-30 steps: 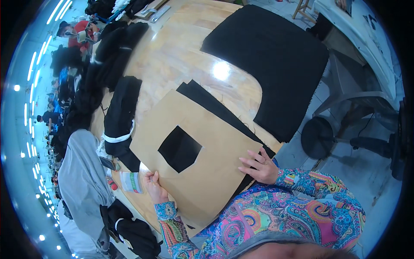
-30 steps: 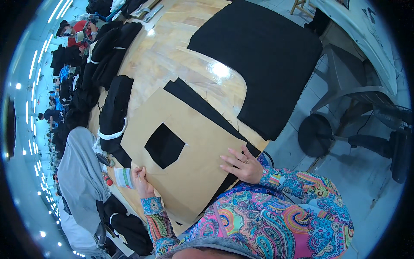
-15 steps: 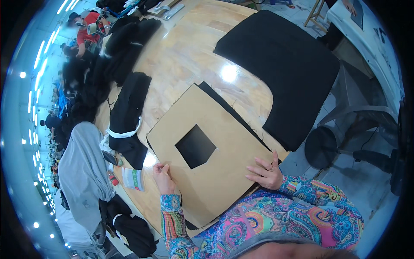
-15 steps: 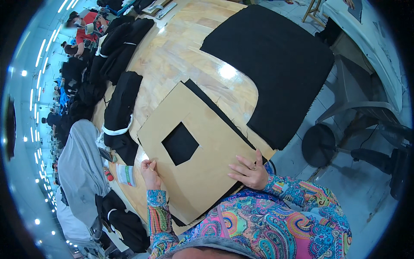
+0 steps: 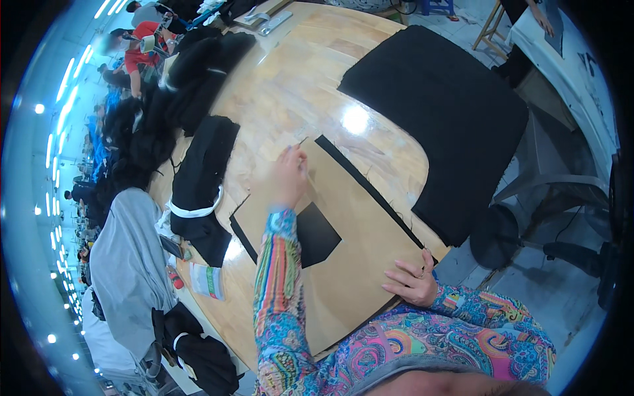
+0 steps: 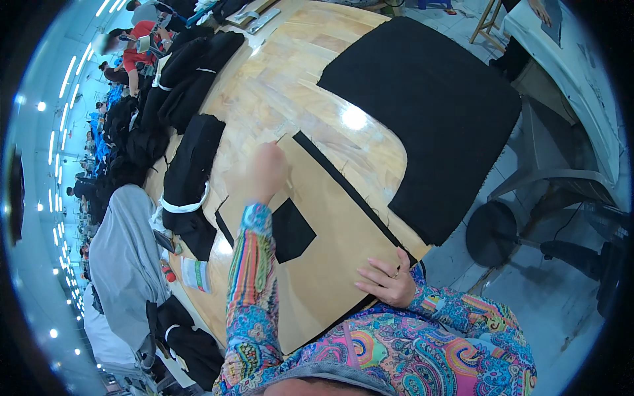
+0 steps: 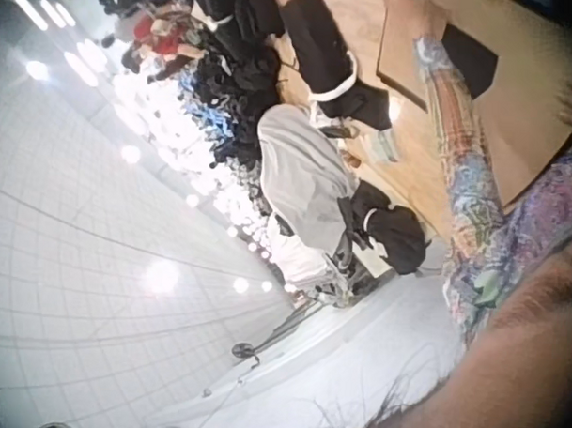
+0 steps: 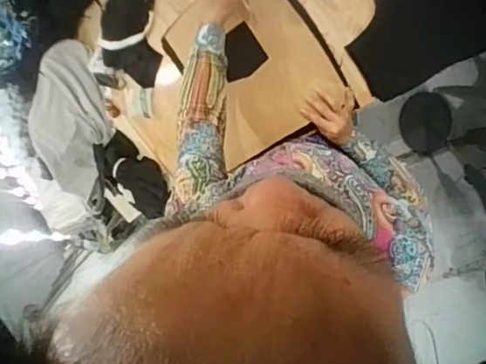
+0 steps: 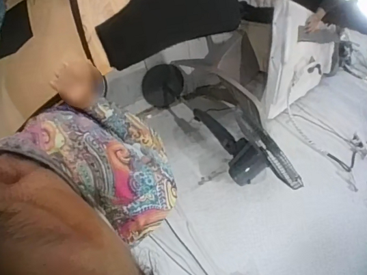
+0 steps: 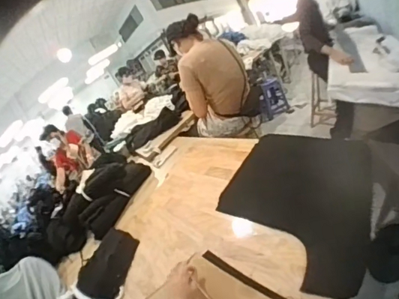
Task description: The person uses a cardboard template to mark and cut black fabric pieces on a wooden table. They repeatedly place the template on the fabric, trace its outline with a marking tool, and then cut along the marked lines. The cut fabric pieces are stacked on the table as the process continues.
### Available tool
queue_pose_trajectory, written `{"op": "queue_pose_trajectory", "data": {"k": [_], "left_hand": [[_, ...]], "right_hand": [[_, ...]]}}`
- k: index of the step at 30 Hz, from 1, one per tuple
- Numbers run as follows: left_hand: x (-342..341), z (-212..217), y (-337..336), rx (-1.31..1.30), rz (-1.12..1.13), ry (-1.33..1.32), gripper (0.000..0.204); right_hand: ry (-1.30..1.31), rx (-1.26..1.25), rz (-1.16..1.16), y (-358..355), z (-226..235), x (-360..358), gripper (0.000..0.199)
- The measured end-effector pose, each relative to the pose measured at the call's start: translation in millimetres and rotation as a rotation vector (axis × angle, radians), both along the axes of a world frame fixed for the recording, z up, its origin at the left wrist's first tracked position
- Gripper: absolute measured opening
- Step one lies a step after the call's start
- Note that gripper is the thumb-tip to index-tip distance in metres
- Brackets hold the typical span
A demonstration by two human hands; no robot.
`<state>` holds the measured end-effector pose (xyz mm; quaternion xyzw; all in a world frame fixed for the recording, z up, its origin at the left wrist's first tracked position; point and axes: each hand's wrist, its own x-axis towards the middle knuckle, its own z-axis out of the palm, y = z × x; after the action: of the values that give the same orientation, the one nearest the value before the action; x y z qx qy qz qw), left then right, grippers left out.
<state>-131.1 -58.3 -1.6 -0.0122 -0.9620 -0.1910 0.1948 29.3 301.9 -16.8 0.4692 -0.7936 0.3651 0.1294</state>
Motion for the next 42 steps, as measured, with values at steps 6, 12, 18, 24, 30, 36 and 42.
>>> {"op": "queue_pose_trajectory", "data": {"k": [6, 12, 18, 24, 30, 36, 42], "left_hand": [[-22, -23, 11, 0.019, 0.117, -0.174, 0.012], [-22, -25, 11, 0.014, 0.111, -0.166, 0.010], [-20, -27, 7, 0.010, 0.116, -0.144, 0.009], [-23, -26, 9, 0.012, 0.117, -0.139, 0.009], [-21, -29, 5, 0.019, 0.122, -0.133, 0.012], [-24, -29, 7, 0.011, 0.119, -0.137, 0.012], [-25, -30, 9, 0.019, 0.125, -0.156, 0.011]], "right_hand": [[-0.012, -0.039, -0.009, -1, 0, -2, 0.023], [-0.043, -0.068, -0.019, -5, 3, -1, 0.021], [-0.048, -0.074, -0.010, -7, 4, -2, 0.022], [-0.046, -0.062, -0.011, -7, 5, -4, 0.022], [-0.051, -0.079, -0.014, -9, 4, -3, 0.022], [-0.052, -0.080, -0.024, -9, 3, -3, 0.023], [-0.073, -0.065, -0.014, -8, 4, -4, 0.025]]}}
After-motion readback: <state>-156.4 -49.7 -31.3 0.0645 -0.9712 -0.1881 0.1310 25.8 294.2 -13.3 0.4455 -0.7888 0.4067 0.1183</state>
